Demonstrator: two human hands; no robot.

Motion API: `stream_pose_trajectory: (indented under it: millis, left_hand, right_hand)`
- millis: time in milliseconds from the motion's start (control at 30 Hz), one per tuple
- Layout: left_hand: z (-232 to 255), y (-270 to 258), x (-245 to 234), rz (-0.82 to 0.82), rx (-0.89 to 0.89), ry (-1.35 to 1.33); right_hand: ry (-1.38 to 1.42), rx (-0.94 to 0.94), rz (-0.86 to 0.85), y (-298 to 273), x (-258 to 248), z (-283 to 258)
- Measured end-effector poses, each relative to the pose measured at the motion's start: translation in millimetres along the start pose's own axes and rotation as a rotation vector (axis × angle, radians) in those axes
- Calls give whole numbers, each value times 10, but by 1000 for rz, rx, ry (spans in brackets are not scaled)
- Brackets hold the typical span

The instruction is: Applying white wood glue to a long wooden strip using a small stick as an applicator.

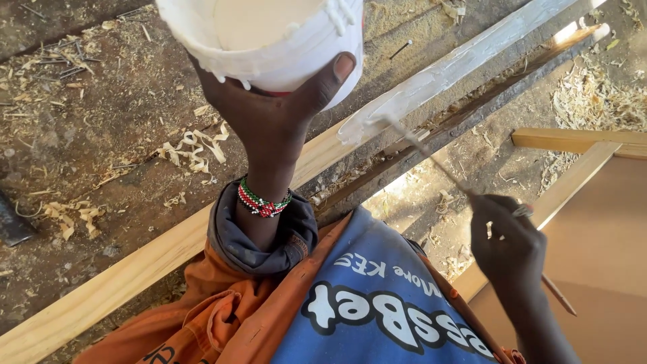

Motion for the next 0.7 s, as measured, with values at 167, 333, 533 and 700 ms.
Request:
stream_pose_trajectory:
  millis: [167,333,533,700]
  left_hand:
    - [4,-25,14,-34,17,-12]
    - [28,14,24,-31,-16,-27]
    - [-19,-1,28,-42,-10,-34]
    - [46,3,30,-99,72,35]
  right_hand:
    - [-76,10,-87,50,94,-93]
    - [60,-12,-62,42,178,-249]
    - [-27,0,-4,176,220,-258]
    - [12,-63,-138,165,277,-504]
Point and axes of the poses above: each hand's wrist, its own y-axis towards the middle knuckle, its own x-axis out of the palm, z = x × y, the point moved 8 cm from there along y, towards the middle knuckle, and after that the axes turned 9 degrees about z, right-handed, at the moved point
